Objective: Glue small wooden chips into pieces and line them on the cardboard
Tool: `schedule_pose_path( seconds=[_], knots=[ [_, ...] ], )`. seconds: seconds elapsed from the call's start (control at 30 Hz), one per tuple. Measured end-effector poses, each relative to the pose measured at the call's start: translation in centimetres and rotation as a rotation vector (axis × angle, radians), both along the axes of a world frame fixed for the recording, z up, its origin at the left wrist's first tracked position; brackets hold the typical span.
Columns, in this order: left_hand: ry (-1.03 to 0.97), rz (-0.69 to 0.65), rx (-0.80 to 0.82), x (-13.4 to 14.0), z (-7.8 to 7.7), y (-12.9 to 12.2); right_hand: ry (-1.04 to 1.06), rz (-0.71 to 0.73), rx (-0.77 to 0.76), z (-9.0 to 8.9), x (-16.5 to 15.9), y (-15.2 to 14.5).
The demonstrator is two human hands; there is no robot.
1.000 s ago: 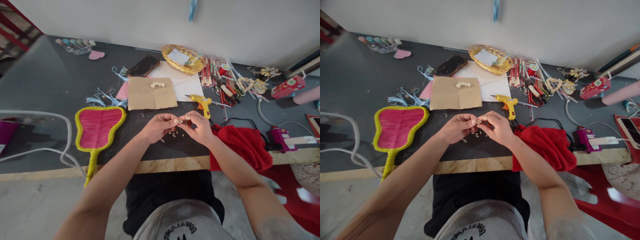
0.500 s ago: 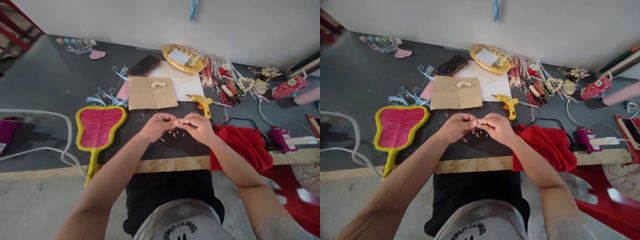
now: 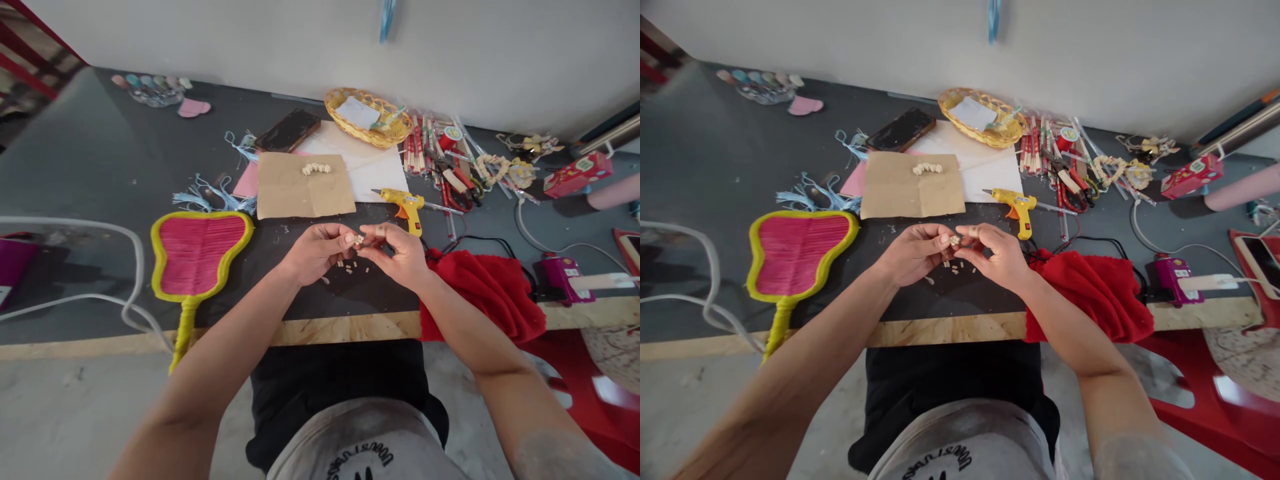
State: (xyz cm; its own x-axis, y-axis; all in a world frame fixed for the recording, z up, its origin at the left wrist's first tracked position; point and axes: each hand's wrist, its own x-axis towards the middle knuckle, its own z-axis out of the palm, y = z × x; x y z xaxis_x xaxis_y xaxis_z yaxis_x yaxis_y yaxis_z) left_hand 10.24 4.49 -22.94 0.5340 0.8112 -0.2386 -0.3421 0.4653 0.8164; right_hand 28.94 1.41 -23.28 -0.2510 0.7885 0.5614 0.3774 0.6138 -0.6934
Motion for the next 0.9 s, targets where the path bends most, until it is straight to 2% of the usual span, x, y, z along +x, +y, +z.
schedule_pose_path(
  seconds=[0.2, 0.73, 0.9],
  knots=[
    [0.017, -0.023, -0.014, -0.06, -0.25, 0.03, -0.039, -0.092, 0.137, 0.26, -0.19, -0.05],
    [-0.03, -0.008, -0.02, 0.19, -0.49, -0.3, -0.035, -0.074, 0.177, 0.11, -0.45, -0.19],
    [-0.032, 0.001, -0.028, 0.23, -0.11, -0.29, -0.012, -0.076, 0.206, 0.06, -0.35, -0.01]
  ],
)
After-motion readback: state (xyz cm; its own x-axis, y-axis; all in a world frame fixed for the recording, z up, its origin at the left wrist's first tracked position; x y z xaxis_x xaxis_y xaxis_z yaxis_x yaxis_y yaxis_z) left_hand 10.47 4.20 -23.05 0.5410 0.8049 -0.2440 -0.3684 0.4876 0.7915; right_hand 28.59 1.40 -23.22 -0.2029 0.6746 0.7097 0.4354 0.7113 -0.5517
